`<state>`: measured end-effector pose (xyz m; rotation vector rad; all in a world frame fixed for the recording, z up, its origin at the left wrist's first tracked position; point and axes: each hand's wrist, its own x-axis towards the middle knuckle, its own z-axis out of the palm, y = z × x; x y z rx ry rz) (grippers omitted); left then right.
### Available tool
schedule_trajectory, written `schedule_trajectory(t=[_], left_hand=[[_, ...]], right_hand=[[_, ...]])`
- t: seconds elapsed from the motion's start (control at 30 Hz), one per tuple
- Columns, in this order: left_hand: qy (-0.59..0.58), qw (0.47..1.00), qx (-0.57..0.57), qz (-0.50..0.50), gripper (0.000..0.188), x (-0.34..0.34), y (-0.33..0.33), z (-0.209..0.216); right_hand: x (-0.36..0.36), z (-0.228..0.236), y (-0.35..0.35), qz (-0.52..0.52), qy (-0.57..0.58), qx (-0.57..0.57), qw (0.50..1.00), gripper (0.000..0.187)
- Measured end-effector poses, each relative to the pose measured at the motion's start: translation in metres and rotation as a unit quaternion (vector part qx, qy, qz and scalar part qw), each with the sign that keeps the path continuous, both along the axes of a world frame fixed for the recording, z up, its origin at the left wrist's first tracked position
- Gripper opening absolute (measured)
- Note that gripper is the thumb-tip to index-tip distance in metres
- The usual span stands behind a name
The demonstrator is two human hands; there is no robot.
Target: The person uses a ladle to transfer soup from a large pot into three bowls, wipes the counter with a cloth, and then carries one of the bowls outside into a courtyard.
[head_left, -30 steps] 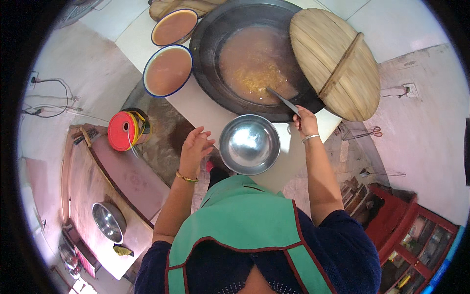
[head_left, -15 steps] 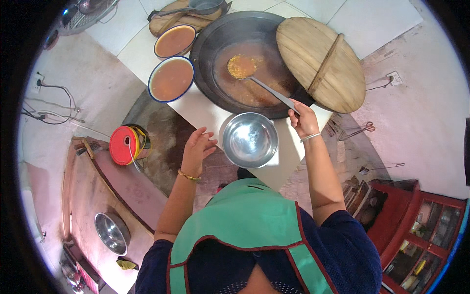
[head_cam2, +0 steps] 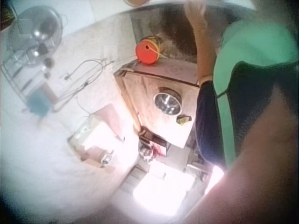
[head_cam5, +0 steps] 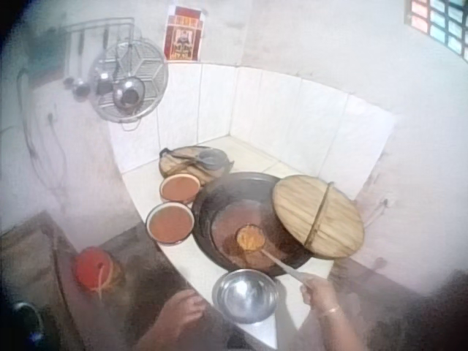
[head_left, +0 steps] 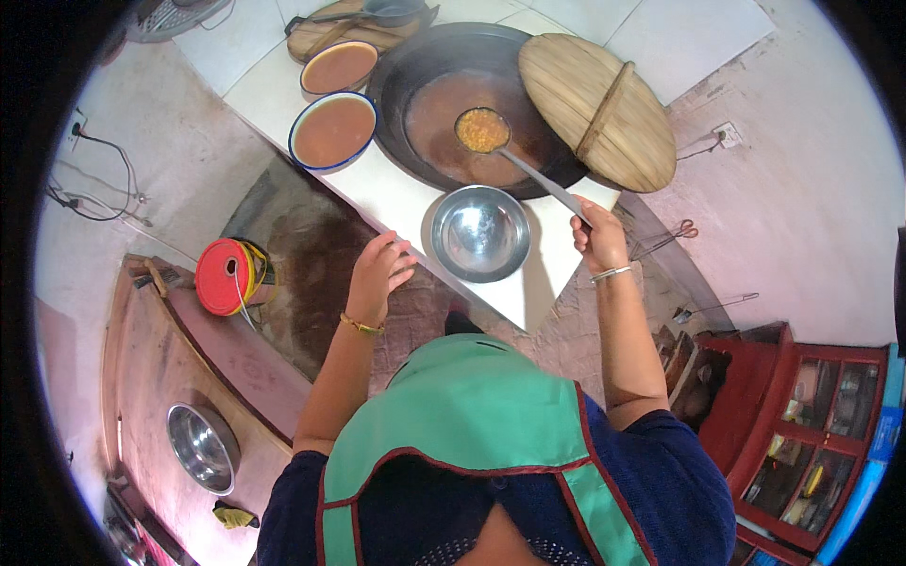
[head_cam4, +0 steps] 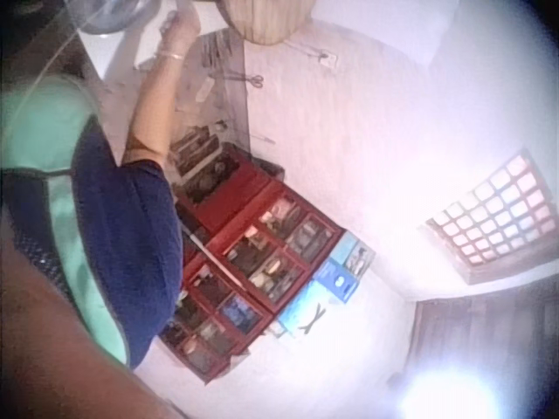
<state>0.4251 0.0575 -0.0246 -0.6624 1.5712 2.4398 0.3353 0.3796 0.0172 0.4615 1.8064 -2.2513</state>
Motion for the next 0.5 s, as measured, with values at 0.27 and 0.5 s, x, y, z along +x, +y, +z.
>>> schedule_trajectory(t=[0.27,0.5], left_hand=[[0.013,0.993,0.116,-0.028,0.041,0.028,0.013,-0.028],[-0.008,0.992,0.116,-0.049,0.041,0.055,0.023,-0.034]], right_hand=[[0.092,0.058,0.011,0.010,0.010,0.045,0.999,0.034],[0.159,0.053,0.008,-0.018,-0.014,0.144,0.989,0.032]])
